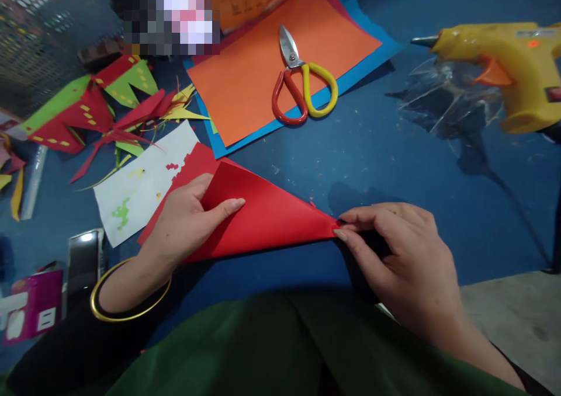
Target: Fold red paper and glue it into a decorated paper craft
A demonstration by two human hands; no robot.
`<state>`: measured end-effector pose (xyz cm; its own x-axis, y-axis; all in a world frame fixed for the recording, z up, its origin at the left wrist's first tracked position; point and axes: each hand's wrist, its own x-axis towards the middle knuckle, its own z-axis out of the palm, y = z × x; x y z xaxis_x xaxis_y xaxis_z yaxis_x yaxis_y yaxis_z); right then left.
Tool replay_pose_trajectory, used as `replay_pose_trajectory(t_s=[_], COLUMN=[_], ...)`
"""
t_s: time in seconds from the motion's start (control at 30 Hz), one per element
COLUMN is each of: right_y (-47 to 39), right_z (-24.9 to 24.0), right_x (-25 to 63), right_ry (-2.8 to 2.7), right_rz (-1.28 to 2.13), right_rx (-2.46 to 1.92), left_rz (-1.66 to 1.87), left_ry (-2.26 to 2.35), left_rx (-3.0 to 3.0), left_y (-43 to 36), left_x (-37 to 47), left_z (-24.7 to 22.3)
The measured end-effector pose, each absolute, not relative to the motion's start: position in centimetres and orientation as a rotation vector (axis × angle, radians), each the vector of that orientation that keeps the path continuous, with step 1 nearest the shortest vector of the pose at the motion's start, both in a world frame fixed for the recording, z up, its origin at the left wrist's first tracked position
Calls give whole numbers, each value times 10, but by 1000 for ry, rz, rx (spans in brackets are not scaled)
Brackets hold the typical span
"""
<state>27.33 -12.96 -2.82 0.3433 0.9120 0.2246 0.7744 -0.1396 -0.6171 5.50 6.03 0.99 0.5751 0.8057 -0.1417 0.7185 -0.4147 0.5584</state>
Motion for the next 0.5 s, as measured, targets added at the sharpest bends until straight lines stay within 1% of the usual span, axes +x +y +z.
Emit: replay_pose_trajectory(t_s=[0.2,0.5], right_y=[-128,-122], right_z=[-29,-28], right_x=[271,266], right_ry=[-1464,-1552], right_rz=[263,183], right_rx=[-1986,-2019], left_rz=[176,178], left_ry=[1347,1382], left_rx=[2289,2334], left_y=[59,60], left_x=[58,60], left_z=[3,1])
